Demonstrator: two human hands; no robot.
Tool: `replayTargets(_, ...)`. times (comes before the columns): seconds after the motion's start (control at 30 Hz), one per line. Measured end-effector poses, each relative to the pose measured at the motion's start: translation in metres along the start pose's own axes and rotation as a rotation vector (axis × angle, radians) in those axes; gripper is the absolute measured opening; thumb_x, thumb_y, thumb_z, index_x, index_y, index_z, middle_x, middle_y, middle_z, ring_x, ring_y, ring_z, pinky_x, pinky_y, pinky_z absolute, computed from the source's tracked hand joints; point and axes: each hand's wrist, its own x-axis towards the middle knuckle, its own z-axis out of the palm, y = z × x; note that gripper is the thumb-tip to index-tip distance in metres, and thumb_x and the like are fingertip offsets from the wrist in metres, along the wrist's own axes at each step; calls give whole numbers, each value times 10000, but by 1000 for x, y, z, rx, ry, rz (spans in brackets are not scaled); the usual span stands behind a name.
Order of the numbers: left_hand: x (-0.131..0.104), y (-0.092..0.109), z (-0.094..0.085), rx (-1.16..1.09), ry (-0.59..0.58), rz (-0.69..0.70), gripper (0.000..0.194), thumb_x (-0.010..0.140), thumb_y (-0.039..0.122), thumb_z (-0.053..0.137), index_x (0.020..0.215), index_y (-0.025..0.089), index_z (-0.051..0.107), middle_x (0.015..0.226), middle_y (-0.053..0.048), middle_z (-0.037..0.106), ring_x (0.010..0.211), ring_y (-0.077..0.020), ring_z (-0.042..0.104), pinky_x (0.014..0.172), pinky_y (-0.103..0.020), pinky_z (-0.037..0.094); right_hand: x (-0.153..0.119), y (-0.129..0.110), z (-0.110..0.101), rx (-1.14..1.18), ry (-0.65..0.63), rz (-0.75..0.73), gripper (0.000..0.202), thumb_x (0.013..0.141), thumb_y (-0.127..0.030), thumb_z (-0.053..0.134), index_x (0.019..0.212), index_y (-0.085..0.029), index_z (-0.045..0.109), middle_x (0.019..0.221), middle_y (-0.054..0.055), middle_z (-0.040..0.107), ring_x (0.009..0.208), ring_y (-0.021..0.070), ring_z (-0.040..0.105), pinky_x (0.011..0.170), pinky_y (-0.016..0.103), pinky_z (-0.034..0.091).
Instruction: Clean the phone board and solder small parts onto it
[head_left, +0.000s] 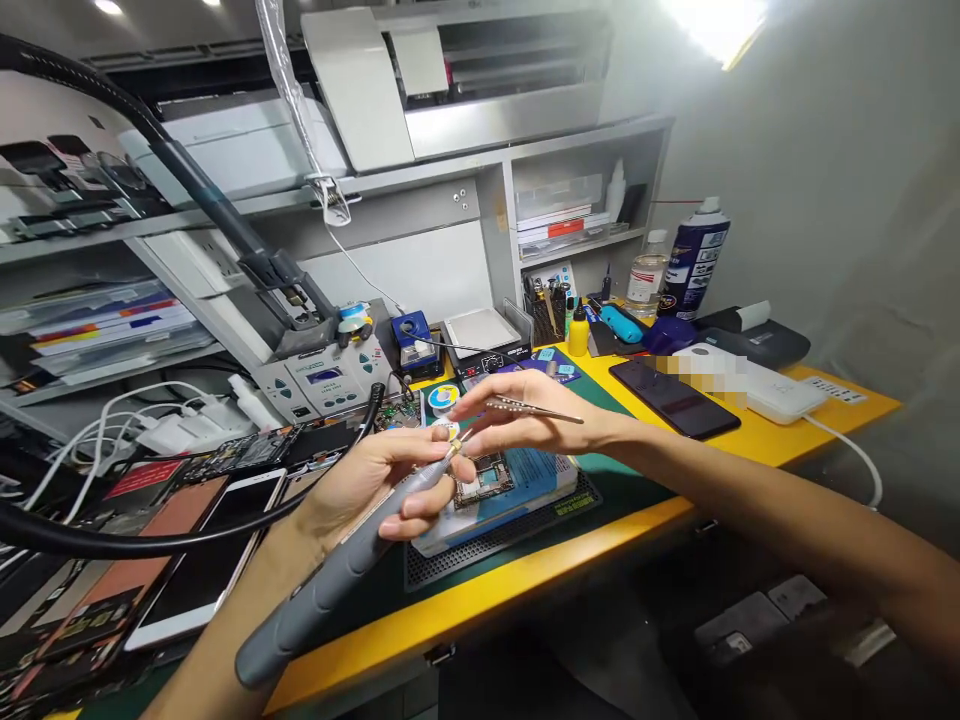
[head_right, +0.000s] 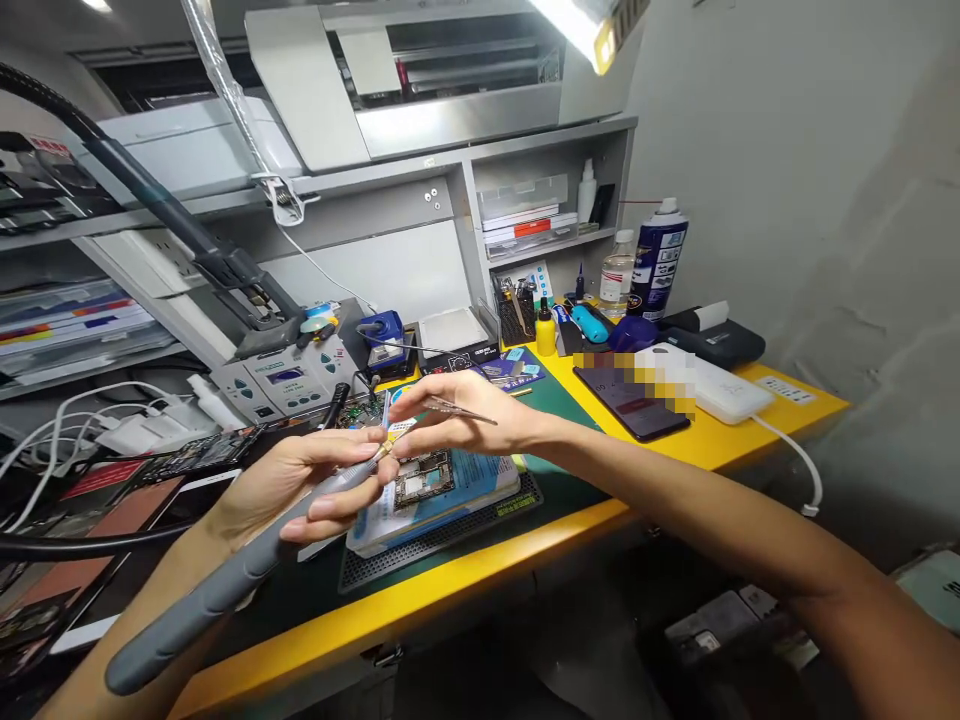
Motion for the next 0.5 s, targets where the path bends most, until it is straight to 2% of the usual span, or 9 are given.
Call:
replayTargets(0.1, 5, 0, -3, 45, -103, -95, 228, 979, 238, 551, 951, 60, 689, 532, -5, 546, 336, -63, 380, 281, -140, 345, 4, -1, -1, -22, -84, -11, 276, 768, -280, 925, 963, -137, 791, 996, 78, 811, 919, 212, 765, 817, 322, 630)
replayTargets(0.17, 5, 0, -5, 60, -146, -134, 269, 1000, 298, 563, 969, 64, 692, 517, 18, 530, 338, -64, 388, 289, -145, 330, 6, 3, -2, -24, -103, -17, 278, 791, -307, 906, 967, -139, 773, 972, 76, 802, 849, 193, 755, 765, 311, 625)
replayTargets(0.33, -1, 1, -5, 40, -133, -86, 207, 1045, 340, 655, 1026, 133, 655, 808, 22, 653, 539, -53, 551, 423, -144, 434, 10, 10, 0, -25, -148, -55, 327, 813, -384, 890, 986, -160, 727, 916, 53, 785, 810, 180, 746, 751, 307, 626)
replayTargets(0.5, -5, -1, -8, 37, -109, -52, 218, 1039, 346, 676, 1016, 130, 658, 838, 17, 653, 566, -57, 557, 453, -156, 459, 15, 9, 5, -100, -204, -94, 367, 839, -439, 865, 1004, -143, 725, 906, 66, 779, 792, 192, 746, 732, 316, 622)
